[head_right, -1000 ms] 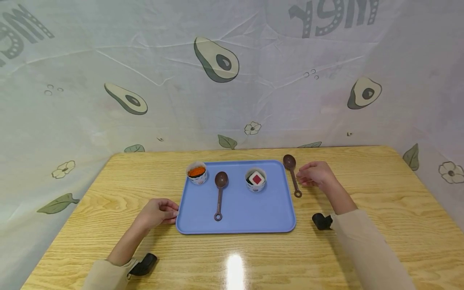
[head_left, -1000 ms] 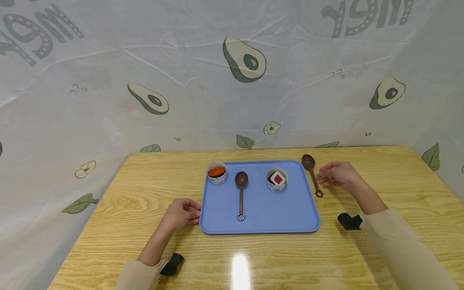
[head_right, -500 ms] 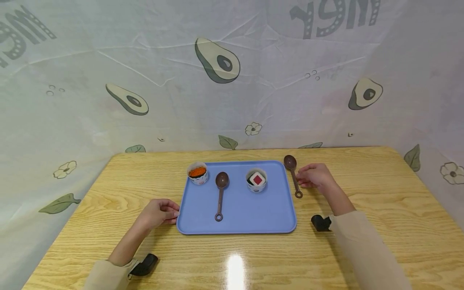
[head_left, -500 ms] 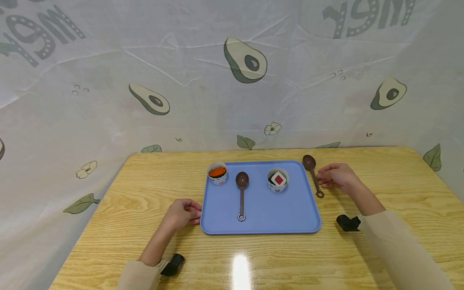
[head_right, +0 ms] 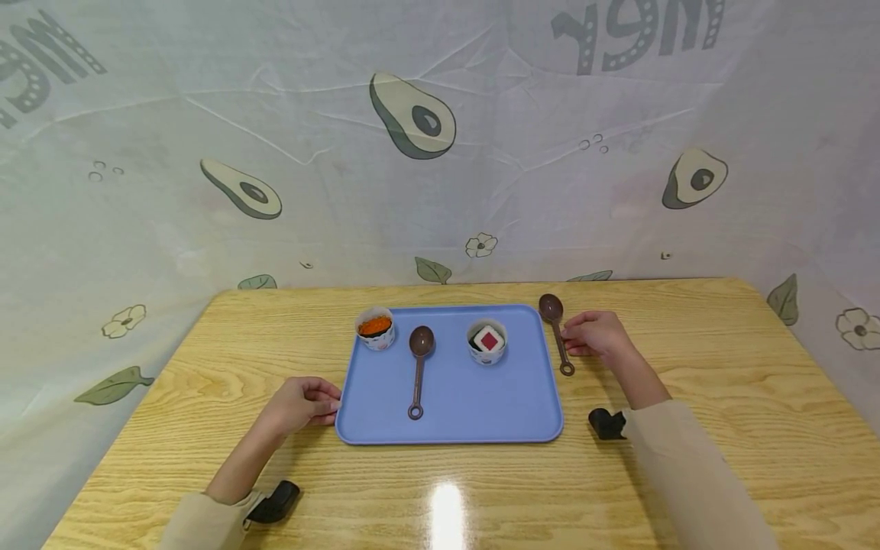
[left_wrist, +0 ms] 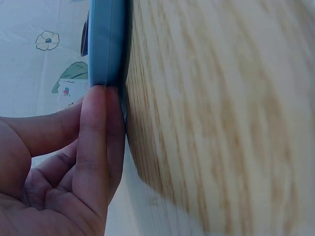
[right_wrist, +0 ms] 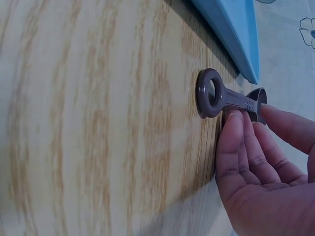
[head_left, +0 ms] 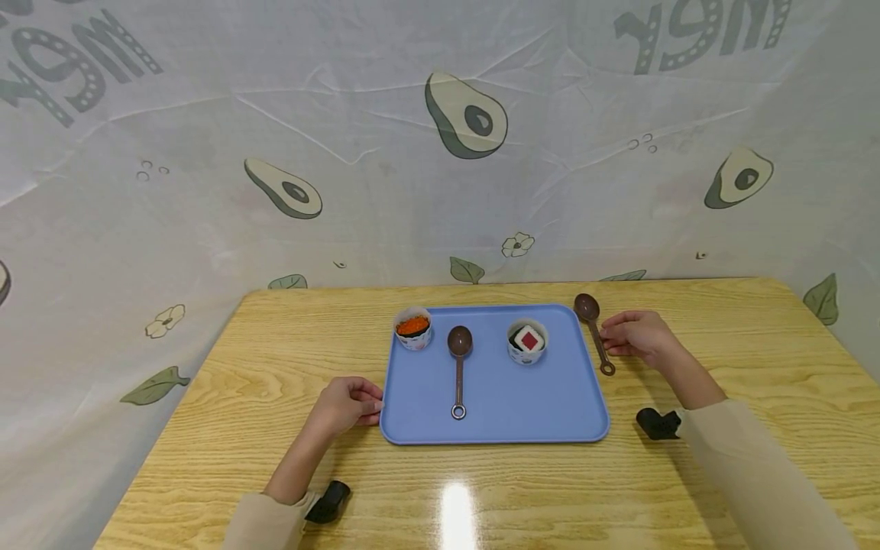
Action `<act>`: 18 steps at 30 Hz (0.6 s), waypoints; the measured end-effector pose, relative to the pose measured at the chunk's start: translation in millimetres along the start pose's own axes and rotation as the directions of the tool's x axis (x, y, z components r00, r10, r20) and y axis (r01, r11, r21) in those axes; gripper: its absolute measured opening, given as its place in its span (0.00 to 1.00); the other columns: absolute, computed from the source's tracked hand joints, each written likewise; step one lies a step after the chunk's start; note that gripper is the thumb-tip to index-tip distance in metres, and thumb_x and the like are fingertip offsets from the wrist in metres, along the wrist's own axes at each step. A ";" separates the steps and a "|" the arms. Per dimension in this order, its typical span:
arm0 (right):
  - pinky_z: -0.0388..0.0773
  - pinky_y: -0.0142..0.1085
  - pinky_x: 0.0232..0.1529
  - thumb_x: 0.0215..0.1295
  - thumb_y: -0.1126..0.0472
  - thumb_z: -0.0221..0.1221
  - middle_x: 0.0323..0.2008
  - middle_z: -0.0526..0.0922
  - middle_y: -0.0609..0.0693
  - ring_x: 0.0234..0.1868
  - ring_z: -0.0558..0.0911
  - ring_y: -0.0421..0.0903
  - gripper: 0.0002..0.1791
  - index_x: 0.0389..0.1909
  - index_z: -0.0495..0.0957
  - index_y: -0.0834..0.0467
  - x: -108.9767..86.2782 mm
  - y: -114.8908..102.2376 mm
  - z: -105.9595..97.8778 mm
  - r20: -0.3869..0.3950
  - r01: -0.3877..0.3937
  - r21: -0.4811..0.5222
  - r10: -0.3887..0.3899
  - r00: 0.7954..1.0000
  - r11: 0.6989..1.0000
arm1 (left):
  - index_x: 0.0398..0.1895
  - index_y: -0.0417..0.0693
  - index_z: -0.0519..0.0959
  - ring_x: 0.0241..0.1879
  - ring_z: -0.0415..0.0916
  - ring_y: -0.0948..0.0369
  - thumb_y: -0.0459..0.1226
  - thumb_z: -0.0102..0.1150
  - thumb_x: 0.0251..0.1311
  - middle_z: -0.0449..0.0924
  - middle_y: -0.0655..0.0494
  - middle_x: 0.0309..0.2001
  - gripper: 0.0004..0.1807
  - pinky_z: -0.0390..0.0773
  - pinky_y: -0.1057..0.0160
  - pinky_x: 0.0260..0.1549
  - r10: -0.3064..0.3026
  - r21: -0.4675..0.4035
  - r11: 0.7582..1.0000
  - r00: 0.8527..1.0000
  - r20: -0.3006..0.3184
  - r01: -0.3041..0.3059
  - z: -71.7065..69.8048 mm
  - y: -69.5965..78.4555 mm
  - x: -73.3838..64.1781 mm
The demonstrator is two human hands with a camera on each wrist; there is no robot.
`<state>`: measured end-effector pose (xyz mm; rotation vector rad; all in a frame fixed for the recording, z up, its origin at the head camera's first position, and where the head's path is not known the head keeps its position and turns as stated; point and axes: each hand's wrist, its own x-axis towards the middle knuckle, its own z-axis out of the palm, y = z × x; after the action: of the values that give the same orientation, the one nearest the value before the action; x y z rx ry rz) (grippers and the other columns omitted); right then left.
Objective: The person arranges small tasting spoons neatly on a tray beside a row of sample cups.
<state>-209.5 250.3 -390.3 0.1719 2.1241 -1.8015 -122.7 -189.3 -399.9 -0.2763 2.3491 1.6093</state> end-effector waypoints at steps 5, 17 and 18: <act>0.81 0.33 0.31 0.63 0.71 0.51 0.24 0.78 0.48 0.25 0.79 0.41 0.17 0.49 0.64 0.77 0.3 -1.3 1.7 -0.012 -0.010 -0.022 0.010 1.000 1.000 | 0.35 0.25 0.74 0.22 0.76 0.60 0.19 0.54 0.53 0.73 0.46 0.25 0.06 0.82 0.63 0.26 -0.005 -0.005 1.000 1.000 0.001 0.005 -0.1 1.0 -0.8; 0.81 0.32 0.29 0.63 0.71 0.51 0.24 0.78 0.48 0.24 0.78 0.40 0.15 0.48 0.65 0.76 3.6 -4.0 4.4 -0.022 -0.005 -0.065 0.004 1.000 0.998 | 0.36 0.25 0.74 0.22 0.75 0.61 0.19 0.54 0.53 0.73 0.46 0.25 0.06 0.82 0.64 0.26 -0.019 -0.016 1.000 1.000 0.001 0.019 0.2 1.7 -0.6; 0.81 0.32 0.29 0.63 0.71 0.51 0.23 0.78 0.48 0.24 0.78 0.40 0.15 0.47 0.65 0.76 3.9 -3.9 4.3 -0.024 -0.007 -0.070 0.006 1.000 0.998 | 0.36 0.25 0.74 0.22 0.75 0.61 0.19 0.54 0.53 0.73 0.46 0.25 0.06 0.82 0.64 0.26 -0.017 -0.015 1.000 1.000 0.001 0.017 0.2 1.9 -0.7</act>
<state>-213.6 244.9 -388.6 0.1834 2.1970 -1.7268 -122.6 -188.4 -398.1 -0.2981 2.3288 1.6189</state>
